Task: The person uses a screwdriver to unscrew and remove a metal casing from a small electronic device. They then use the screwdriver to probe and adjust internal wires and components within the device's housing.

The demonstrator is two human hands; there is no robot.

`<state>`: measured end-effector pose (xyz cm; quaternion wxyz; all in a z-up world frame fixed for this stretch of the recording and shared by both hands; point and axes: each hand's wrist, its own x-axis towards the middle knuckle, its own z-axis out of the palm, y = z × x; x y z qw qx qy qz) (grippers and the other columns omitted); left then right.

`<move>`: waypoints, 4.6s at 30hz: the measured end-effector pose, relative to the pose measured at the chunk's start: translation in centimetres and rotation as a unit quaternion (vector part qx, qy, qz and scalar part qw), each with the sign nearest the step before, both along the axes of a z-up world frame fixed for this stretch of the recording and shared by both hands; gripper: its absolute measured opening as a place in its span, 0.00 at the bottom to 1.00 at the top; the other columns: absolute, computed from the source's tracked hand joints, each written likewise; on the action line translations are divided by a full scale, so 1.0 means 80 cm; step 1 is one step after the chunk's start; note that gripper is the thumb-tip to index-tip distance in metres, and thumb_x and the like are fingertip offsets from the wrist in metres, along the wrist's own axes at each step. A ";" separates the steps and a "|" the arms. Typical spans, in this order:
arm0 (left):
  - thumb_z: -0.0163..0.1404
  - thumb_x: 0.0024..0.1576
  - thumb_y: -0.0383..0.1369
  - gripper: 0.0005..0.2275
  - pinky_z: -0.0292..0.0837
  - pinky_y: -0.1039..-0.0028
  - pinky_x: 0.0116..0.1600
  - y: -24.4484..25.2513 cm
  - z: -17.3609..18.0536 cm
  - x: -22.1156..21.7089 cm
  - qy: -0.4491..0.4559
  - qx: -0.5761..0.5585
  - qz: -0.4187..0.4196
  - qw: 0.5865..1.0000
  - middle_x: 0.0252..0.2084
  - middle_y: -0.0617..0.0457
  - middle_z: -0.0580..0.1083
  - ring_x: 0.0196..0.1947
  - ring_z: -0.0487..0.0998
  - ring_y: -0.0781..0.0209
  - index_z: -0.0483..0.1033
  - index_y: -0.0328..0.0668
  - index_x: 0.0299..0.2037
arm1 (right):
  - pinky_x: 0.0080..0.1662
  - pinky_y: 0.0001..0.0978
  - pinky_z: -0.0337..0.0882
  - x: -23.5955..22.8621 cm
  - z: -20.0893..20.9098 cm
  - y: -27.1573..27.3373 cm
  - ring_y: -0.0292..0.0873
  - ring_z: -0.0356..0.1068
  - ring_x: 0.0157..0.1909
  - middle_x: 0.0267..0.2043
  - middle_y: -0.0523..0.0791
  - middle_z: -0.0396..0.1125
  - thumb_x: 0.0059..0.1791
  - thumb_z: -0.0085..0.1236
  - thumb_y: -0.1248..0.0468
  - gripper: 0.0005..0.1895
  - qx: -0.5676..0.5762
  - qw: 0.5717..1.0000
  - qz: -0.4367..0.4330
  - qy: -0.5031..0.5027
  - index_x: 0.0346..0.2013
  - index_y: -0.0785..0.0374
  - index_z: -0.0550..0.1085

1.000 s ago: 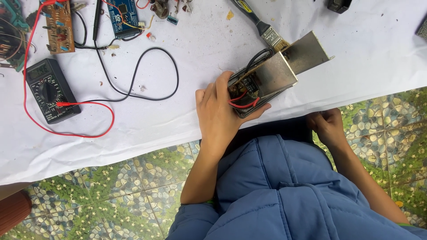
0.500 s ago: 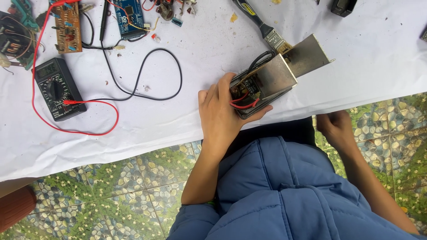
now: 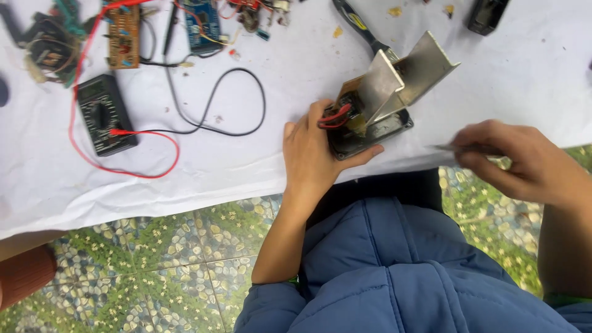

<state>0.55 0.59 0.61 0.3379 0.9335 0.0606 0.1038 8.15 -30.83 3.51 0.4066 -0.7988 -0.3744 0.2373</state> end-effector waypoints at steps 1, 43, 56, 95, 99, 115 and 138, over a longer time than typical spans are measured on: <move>0.61 0.39 0.64 0.39 0.64 0.57 0.50 0.004 0.005 0.003 0.027 -0.006 -0.006 1.000 0.48 0.58 0.75 0.43 0.80 0.48 0.69 0.45 0.55 | 0.29 0.32 0.72 0.015 0.014 0.028 0.40 0.72 0.25 0.35 0.43 0.73 0.51 0.53 0.63 0.14 -0.039 0.993 0.060 -0.089 0.51 0.62 0.72; 0.66 0.44 0.59 0.38 0.72 0.70 0.36 0.032 0.001 0.019 -0.021 -0.020 -0.036 0.999 0.46 0.58 0.72 0.40 0.78 0.60 0.64 0.47 0.57 | 0.34 0.30 0.60 0.048 -0.018 0.068 0.39 0.64 0.30 0.32 0.44 0.69 0.47 0.67 0.63 0.13 -0.069 0.992 -0.102 -0.037 0.43 0.66 0.77; 0.65 0.44 0.57 0.36 0.70 0.69 0.36 0.025 0.002 0.020 -0.024 -0.027 -0.022 0.999 0.43 0.56 0.72 0.40 0.77 0.57 0.64 0.44 0.53 | 0.37 0.32 0.64 0.049 -0.010 0.074 0.44 0.67 0.36 0.40 0.50 0.70 0.49 0.65 0.70 0.11 -0.042 0.994 -0.086 -0.056 0.45 0.71 0.76; 0.67 0.43 0.60 0.38 0.69 0.64 0.39 0.022 0.000 0.018 0.005 -0.009 -0.027 1.000 0.42 0.53 0.70 0.39 0.75 0.51 0.63 0.43 0.53 | 0.36 0.48 0.58 0.028 -0.085 0.044 0.58 0.53 0.31 0.27 0.52 0.59 0.47 0.44 0.83 0.15 -0.070 0.949 -0.047 -0.303 0.43 0.70 0.74; 0.68 0.42 0.58 0.38 0.70 0.64 0.39 0.022 0.001 0.019 0.004 -0.020 -0.025 0.999 0.43 0.53 0.70 0.40 0.75 0.51 0.63 0.43 0.53 | 0.35 0.49 0.59 0.031 -0.093 0.035 0.60 0.57 0.29 0.26 0.52 0.61 0.51 0.50 0.78 0.07 -0.095 0.961 -0.050 -0.254 0.42 0.69 0.73; 0.63 0.46 0.60 0.35 0.68 0.69 0.34 0.024 -0.001 0.020 -0.038 0.000 -0.013 0.999 0.38 0.55 0.70 0.35 0.74 0.57 0.64 0.41 0.51 | 0.42 0.49 0.70 0.057 -0.039 0.047 0.60 0.68 0.47 0.43 0.48 0.73 0.55 0.63 0.67 0.08 -0.170 0.948 0.015 -0.268 0.49 0.61 0.79; 0.65 0.43 0.59 0.37 0.70 0.64 0.39 0.025 0.000 0.022 0.008 -0.047 -0.028 0.998 0.42 0.54 0.73 0.40 0.77 0.51 0.64 0.43 0.53 | 0.40 0.51 0.58 0.026 -0.080 0.056 0.61 0.56 0.32 0.26 0.54 0.59 0.52 0.50 0.77 0.05 -0.083 0.962 -0.064 -0.253 0.32 0.70 0.70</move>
